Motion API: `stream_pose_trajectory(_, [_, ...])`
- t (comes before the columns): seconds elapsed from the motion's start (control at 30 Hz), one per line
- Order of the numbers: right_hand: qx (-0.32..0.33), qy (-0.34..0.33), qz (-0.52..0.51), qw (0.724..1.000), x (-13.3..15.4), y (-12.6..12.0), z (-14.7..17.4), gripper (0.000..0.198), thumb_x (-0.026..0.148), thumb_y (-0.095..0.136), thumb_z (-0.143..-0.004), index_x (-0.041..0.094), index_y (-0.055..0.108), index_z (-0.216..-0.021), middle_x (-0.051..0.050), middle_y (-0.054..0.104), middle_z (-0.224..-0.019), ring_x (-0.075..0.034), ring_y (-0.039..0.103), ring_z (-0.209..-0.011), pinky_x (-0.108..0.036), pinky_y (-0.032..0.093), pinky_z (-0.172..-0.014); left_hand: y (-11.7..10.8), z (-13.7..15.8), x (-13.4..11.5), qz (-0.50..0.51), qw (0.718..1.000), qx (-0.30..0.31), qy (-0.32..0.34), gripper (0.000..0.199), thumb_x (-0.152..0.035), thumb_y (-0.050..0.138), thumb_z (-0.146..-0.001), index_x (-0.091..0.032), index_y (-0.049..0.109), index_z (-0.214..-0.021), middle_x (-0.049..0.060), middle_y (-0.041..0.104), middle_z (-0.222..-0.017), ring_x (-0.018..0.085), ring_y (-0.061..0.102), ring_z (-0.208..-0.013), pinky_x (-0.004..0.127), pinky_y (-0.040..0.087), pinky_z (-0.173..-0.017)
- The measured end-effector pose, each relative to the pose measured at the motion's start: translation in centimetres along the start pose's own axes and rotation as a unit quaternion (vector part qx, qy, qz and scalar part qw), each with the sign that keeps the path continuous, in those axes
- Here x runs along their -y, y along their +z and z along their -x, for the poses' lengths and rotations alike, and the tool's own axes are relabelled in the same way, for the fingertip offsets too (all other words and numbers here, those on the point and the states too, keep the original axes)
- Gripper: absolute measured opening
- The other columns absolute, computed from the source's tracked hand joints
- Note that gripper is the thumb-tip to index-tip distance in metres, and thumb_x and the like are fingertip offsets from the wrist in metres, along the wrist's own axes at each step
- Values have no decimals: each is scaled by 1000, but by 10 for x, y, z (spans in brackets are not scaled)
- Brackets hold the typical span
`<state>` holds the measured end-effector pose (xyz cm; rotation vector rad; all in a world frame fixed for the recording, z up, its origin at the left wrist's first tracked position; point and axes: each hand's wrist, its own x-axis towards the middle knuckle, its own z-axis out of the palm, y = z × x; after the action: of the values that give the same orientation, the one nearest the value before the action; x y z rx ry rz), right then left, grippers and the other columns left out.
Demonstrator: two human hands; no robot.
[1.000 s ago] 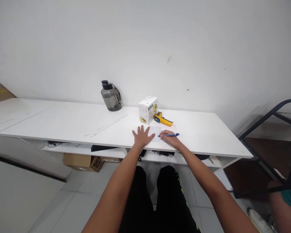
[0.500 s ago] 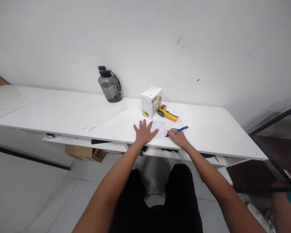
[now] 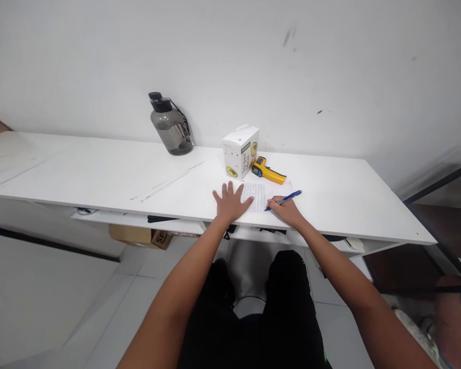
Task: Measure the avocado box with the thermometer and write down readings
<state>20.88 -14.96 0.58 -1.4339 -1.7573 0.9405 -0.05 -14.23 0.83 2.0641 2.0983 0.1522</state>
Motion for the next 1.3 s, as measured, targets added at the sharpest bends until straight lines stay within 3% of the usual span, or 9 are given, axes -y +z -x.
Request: stream_pose_trajectory(1.3, [-28, -12, -10, 999, -1, 1, 0, 32, 48, 57, -81, 23, 64, -62, -2, 62, -61, -23, 60, -75, -34, 47, -69, 0, 0, 0, 10, 1000, 6, -2, 83, -76, 26, -93, -32, 27, -163, 8, 12, -174, 38, 4, -160, 69, 3, -124])
